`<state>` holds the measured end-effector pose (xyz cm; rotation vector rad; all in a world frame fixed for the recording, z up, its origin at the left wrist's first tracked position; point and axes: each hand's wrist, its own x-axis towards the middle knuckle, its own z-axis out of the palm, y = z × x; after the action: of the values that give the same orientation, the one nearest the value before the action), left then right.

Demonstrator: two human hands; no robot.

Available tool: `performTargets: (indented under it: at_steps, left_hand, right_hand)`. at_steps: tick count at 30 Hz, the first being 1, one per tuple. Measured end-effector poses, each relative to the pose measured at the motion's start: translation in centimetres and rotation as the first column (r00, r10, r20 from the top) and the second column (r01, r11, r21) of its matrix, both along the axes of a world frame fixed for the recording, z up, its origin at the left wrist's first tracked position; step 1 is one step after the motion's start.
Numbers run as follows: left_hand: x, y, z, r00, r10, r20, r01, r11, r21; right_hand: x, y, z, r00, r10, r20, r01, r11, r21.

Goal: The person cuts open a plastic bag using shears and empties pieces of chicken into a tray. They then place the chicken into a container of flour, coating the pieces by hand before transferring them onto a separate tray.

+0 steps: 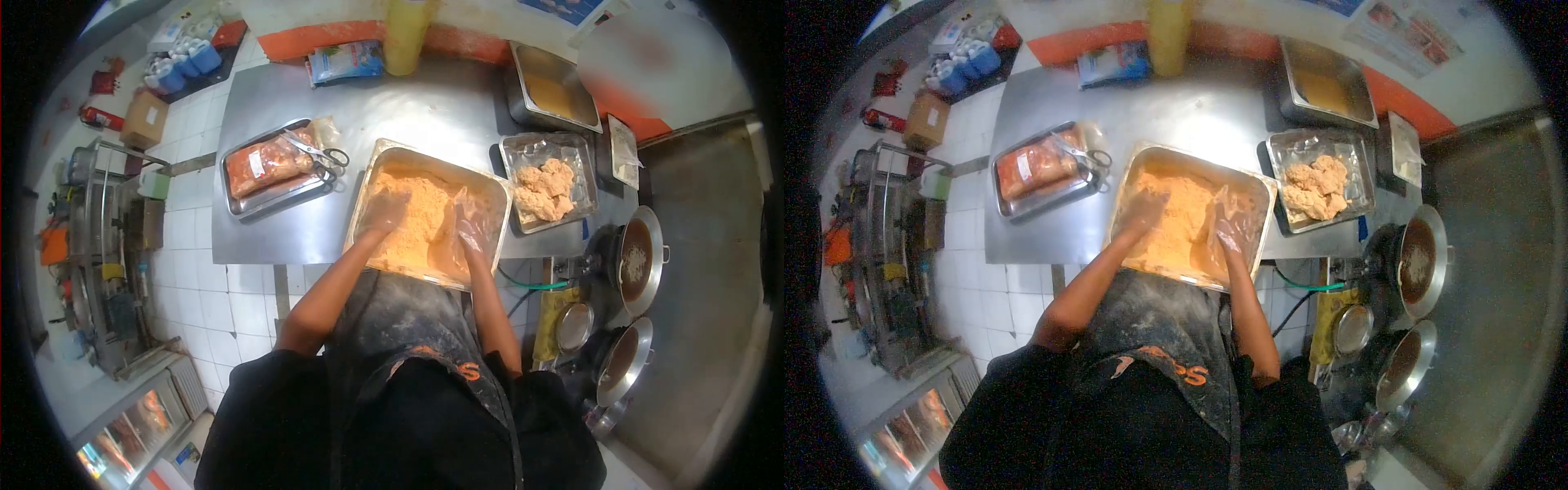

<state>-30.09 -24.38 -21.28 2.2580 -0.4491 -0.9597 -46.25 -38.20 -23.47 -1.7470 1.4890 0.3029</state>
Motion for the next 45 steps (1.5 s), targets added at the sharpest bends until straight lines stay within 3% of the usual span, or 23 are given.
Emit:
performTargets:
  at_steps: [2,4,6,10,12,16,17,18,20,22,23,24,25,27,28,29,30,33,36,41,43,44,45]
  left_hand:
    - [-2.1,-0.7,-3.6,0.993,-0.008,0.121,0.017,0.997,-0.07]
    - [-2.5,-1.5,-3.6,0.969,-0.008,0.245,0.044,0.989,-0.14]
    - [-1.4,-1.7,-0.1,0.978,-0.106,-0.182,0.069,0.977,-0.201]
    - [1.3,-0.8,-2.7,0.976,-0.155,-0.151,0.121,0.969,-0.214]
    - [2.4,-1.0,-9.2,0.645,-0.578,0.5,0.523,0.811,0.263]
    - [0.3,-2.3,-9.2,0.812,-0.453,0.368,0.445,0.889,0.111]
    - [-0.5,-2.2,-4.4,0.961,-0.251,0.116,0.268,0.947,-0.176]
    - [-1.8,-1.9,-1.7,0.975,-0.086,-0.204,0.001,0.923,-0.384]
    - [-2.0,-2.0,-0.6,0.998,-0.027,-0.059,-0.001,0.901,-0.434]
    - [-0.6,-1.4,1.4,0.825,0.102,-0.555,-0.306,0.907,-0.289]
    - [0.9,-1.4,-1.7,0.827,0.102,-0.552,-0.306,0.907,-0.291]
    - [2.4,-1.2,-7.6,0.995,-0.078,-0.069,0.053,0.947,-0.316]
    - [3.2,-1.1,-10.7,0.864,-0.284,0.415,0.377,0.912,-0.16]
    - [1.4,-0.5,-8.1,0.879,-0.292,0.377,0.373,0.914,-0.161]
    - [0.4,-0.7,-6.3,0.894,-0.299,0.335,0.369,0.914,-0.167]
    - [-0.1,-1.4,-5.1,0.893,-0.301,0.336,0.371,0.914,-0.167]
    - [-0.9,-2.1,-3.9,0.981,-0.172,0.092,0.191,0.94,-0.281]
    - [-1.6,-2.6,-2.5,0.95,0.035,-0.311,-0.171,0.89,-0.423]
    - [0.1,-1.6,-3.7,0.927,0.031,-0.375,-0.211,0.869,-0.448]
    - [-0.7,-2.5,-2.3,0.94,0.016,-0.34,-0.121,0.949,-0.291]
    - [-1.0,-3.0,-10.4,0.991,0.088,0.1,-0.061,0.969,-0.24]
    - [-0.9,-2.6,-7.2,0.991,0.087,0.101,-0.061,0.969,-0.239]
    - [-0.5,-2.0,-3.8,0.993,-0.022,0.118,0.042,0.984,-0.171]
  right_hand:
    - [-1.3,2.0,-5.1,0.954,0.178,0.242,-0.094,0.942,-0.321]
    - [0.0,2.6,-5.7,0.858,0.272,0.436,-0.139,0.94,-0.312]
    - [1.7,2.3,-5.0,0.816,-0.047,0.576,-0.068,0.982,0.176]
    - [0.4,0.0,-0.3,0.821,-0.267,0.504,0.113,0.942,0.315]
    - [-0.6,-2.9,-9.2,0.841,-0.31,0.444,0.236,0.948,0.215]
    - [0.9,0.3,-4.7,0.907,0.04,0.419,-0.039,0.999,-0.012]
    - [1.6,1.1,-4.2,0.863,0.101,0.496,-0.031,0.989,-0.147]
    - [1.5,0.9,-4.7,0.864,0.097,0.494,-0.027,0.989,-0.146]
    - [2.5,0.3,-4.4,0.918,-0.035,0.396,0.046,0.999,-0.02]
    - [0.5,-0.4,-2.1,0.734,-0.121,0.668,0.007,0.985,0.17]
    - [0.4,-1.3,-1.7,0.744,-0.265,0.613,0.086,0.948,0.306]
    - [0.4,-1.6,-1.5,0.743,-0.401,0.536,0.167,0.886,0.432]
    - [-0.3,-1.7,-2.8,0.801,-0.314,0.51,0.163,0.934,0.319]
    - [-0.3,-1.1,-10.1,0.937,0.098,0.336,0.04,0.925,-0.379]
    - [0.2,-0.3,-15.5,0.965,0.19,0.182,0.011,0.662,-0.749]
    - [1.6,0.8,-7.5,0.973,0.084,0.216,-0.002,0.935,-0.355]
    - [1.6,0.6,-4.8,0.973,0.08,0.214,0.0,0.936,-0.353]
    - [2.0,-3.3,-3.2,0.888,-0.118,0.444,-0.082,0.91,0.407]
    - [1.1,-2.4,1.6,0.61,-0.558,0.562,0.3,0.819,0.488]
    - [0.3,-3.2,-8.8,0.623,-0.344,0.703,-0.014,0.893,0.45]
    - [1.4,-1.3,-3.6,0.738,-0.251,0.626,0.114,0.961,0.252]
    - [0.7,-2.0,-4.7,0.738,-0.252,0.626,0.114,0.961,0.252]
    - [-0.2,-3.3,-5.5,0.859,0.032,0.511,0.024,0.994,-0.103]
